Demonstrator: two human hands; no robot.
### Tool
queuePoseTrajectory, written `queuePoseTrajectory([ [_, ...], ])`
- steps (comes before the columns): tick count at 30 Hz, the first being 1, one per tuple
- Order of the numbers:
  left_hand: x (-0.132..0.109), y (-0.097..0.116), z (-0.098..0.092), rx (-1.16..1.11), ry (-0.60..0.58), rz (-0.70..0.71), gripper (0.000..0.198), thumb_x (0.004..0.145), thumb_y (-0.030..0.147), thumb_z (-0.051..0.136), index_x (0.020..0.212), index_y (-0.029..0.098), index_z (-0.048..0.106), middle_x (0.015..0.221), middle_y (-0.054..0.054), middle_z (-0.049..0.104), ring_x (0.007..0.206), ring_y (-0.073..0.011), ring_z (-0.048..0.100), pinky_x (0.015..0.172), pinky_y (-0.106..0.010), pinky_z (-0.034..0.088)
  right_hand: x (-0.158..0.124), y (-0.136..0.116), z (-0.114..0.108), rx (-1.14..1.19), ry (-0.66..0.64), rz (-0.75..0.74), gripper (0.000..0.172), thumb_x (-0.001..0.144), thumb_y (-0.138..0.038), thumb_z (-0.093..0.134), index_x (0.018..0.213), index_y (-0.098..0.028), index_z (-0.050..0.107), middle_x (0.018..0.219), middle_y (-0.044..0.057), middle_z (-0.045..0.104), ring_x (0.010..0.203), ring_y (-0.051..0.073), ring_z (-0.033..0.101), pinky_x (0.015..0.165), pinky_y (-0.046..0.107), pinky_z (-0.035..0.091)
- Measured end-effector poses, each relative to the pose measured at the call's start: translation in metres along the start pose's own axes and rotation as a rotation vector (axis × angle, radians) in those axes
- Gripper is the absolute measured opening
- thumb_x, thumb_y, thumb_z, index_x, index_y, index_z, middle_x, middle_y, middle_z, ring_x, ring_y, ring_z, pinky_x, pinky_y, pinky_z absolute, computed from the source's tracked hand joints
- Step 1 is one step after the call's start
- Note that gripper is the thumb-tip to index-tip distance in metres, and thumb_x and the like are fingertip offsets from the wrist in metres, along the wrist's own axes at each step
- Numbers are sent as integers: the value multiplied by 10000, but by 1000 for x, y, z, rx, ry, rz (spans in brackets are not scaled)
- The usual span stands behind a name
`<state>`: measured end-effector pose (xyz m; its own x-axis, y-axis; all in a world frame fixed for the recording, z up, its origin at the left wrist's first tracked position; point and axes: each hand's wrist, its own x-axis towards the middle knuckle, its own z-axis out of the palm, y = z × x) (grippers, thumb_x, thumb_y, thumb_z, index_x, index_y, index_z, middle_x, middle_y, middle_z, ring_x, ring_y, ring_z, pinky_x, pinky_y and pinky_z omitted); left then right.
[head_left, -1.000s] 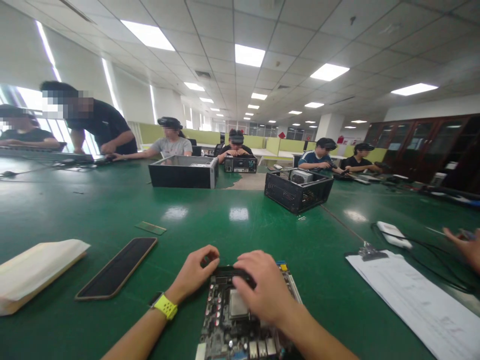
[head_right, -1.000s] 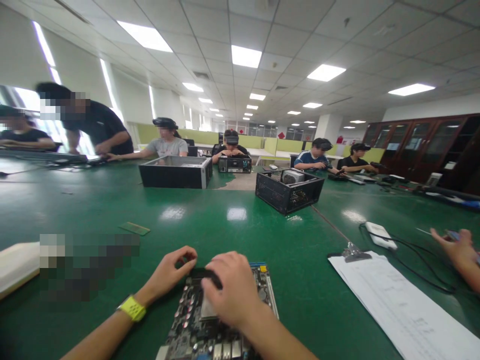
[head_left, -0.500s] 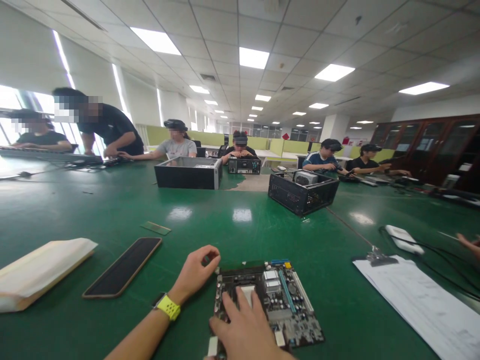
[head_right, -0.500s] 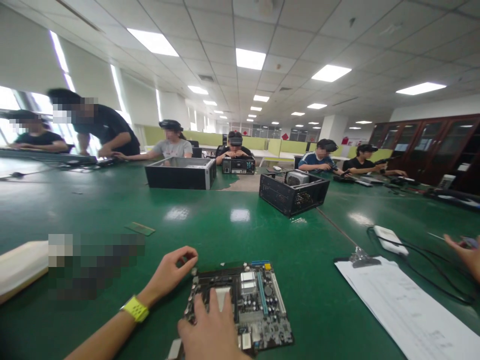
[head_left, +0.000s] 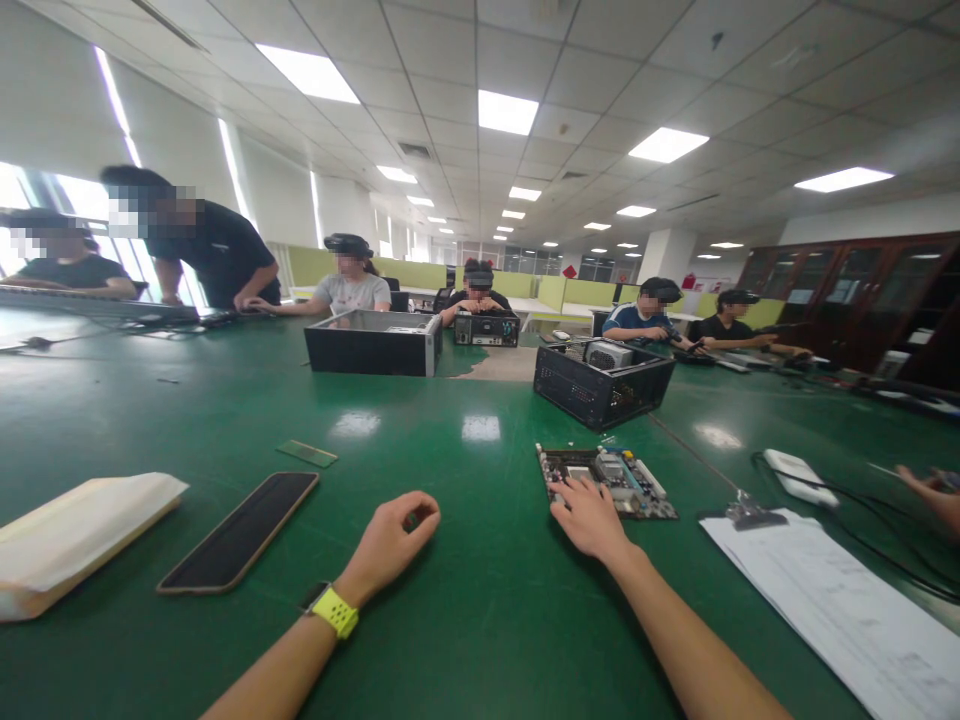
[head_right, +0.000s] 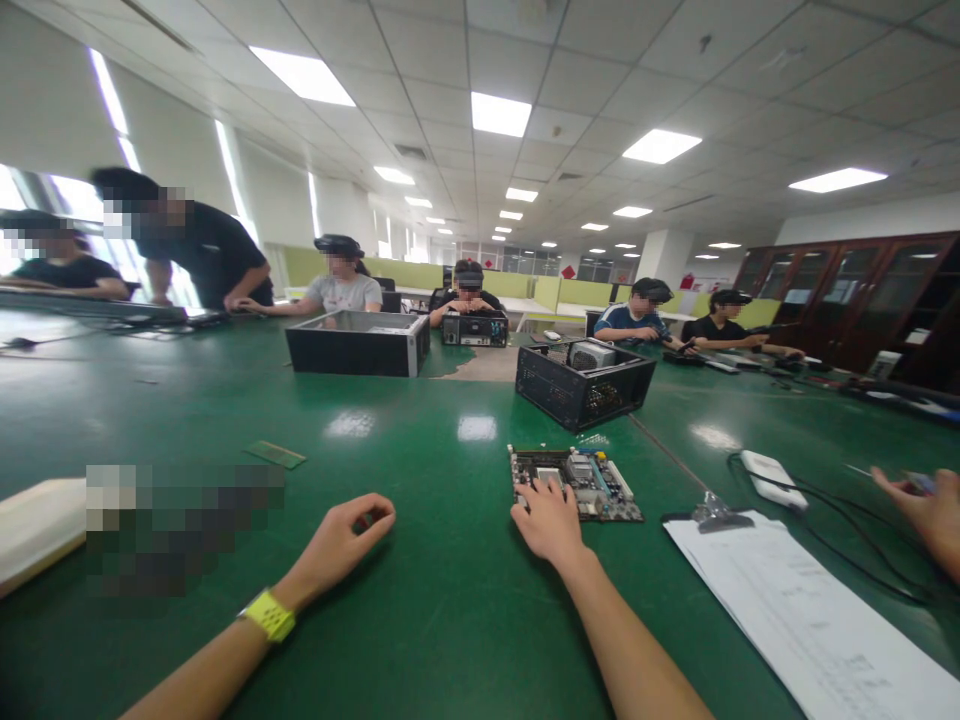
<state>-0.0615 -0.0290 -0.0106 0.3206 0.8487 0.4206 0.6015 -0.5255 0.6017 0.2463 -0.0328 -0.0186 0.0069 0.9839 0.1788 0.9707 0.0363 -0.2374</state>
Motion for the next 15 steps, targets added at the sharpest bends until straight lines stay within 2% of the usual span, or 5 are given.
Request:
queuePoseTrajectory([
  [5, 1, 0, 1, 27, -14, 19, 205, 830, 325, 489, 766, 180, 618, 765, -17, 660, 709, -160, 594, 695, -267, 467, -18, -26, -7, 23, 14, -52, 367, 849, -319, 406, 1111, -259, 656, 1144, 91, 635, 1060, 302, 492, 893, 476, 337],
  [9, 1, -3, 4, 21, -11, 36, 196, 848, 336, 482, 822, 186, 606, 809, -18, 649, 749, -164, 596, 734, -287, 479, -51, -66, -15, 97, -26, -219, 375, 848, -444, 443, 1080, -252, 668, 1044, 99, 675, 996, 314, 532, 871, 471, 350],
  [11, 0, -4, 6, 15, 3, 50, 205, 850, 351, 491, 918, 191, 599, 895, -34, 646, 811, -175, 595, 775, -309, 483, -68, -86, -21, 226, -96, -353, 453, 818, -538, 484, 1132, -250, 637, 1057, 90, 673, 981, 298, 559, 873, 432, 376],
  [13, -1, -5, 6, 15, 2, 74, 275, 833, 359, 524, 1047, 195, 577, 1033, -64, 629, 924, -201, 581, 856, -347, 469, -77, -99, -28, 410, -177, -457, 471, 813, -557, 498, 1165, -264, 609, 1076, 57, 668, 932, 244, 596, 831, 354, 426],
  [15, -3, -6, 4, 17, -39, 111, 382, 795, 347, 575, 1149, 206, 548, 1159, -84, 592, 1051, -235, 539, 950, -390, 421, -76, -102, -33, 566, -137, -461, 409, 841, -504, 490, 1149, -263, 612, 1099, 32, 659, 927, 198, 607, 828, 302, 445],
])
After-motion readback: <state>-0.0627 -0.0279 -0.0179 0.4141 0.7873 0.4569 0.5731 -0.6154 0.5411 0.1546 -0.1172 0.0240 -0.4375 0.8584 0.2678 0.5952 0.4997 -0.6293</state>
